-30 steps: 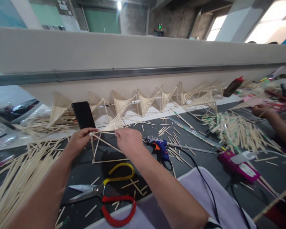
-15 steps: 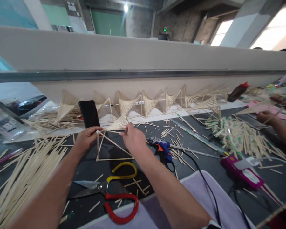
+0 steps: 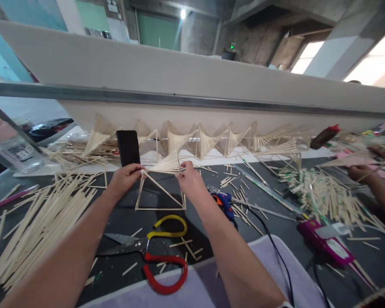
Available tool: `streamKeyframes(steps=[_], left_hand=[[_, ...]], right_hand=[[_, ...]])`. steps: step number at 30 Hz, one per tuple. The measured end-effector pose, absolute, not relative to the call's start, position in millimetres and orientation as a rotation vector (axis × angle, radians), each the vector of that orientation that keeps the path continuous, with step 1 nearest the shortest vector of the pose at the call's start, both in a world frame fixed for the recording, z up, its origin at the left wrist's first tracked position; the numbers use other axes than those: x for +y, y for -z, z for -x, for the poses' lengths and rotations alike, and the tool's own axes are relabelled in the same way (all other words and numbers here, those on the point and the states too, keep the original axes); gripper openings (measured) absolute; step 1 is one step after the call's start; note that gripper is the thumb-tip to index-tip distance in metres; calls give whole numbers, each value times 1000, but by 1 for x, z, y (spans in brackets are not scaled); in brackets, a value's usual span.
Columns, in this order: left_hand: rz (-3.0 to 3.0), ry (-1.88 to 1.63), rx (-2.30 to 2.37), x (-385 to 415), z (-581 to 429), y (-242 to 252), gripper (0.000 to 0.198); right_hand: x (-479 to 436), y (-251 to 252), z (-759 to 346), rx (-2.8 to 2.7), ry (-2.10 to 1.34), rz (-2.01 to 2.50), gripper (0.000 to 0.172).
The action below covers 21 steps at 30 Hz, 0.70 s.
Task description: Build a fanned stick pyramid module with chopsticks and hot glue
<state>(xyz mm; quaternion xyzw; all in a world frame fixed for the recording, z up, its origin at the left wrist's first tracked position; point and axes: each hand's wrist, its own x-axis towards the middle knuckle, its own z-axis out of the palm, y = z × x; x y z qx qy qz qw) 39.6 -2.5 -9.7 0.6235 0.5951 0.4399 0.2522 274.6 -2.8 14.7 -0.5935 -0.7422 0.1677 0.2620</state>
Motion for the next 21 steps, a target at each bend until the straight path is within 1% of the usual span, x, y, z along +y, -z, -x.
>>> streamKeyframes(steps=[4, 7, 13, 18, 21], left_hand=[[-1677, -1184, 1617, 0, -39, 12, 25], [-1668, -1168, 1630, -1, -41, 9, 24], [-1653, -1180, 1650, -4, -42, 6, 23], [-1553, -1225, 1546, -3, -42, 6, 21], [-1423, -1261, 1462, -2, -43, 8, 19]], right_hand=[[-3, -18, -280, -2069, -381, 1686, 25], [-2, -17, -285, -2082, -375, 1665, 23], [9, -5, -286, -1957, -480, 1456, 16], [12, -1, -282, -1861, -617, 1467, 17], [11, -1, -282, -1855, -633, 1451, 16]])
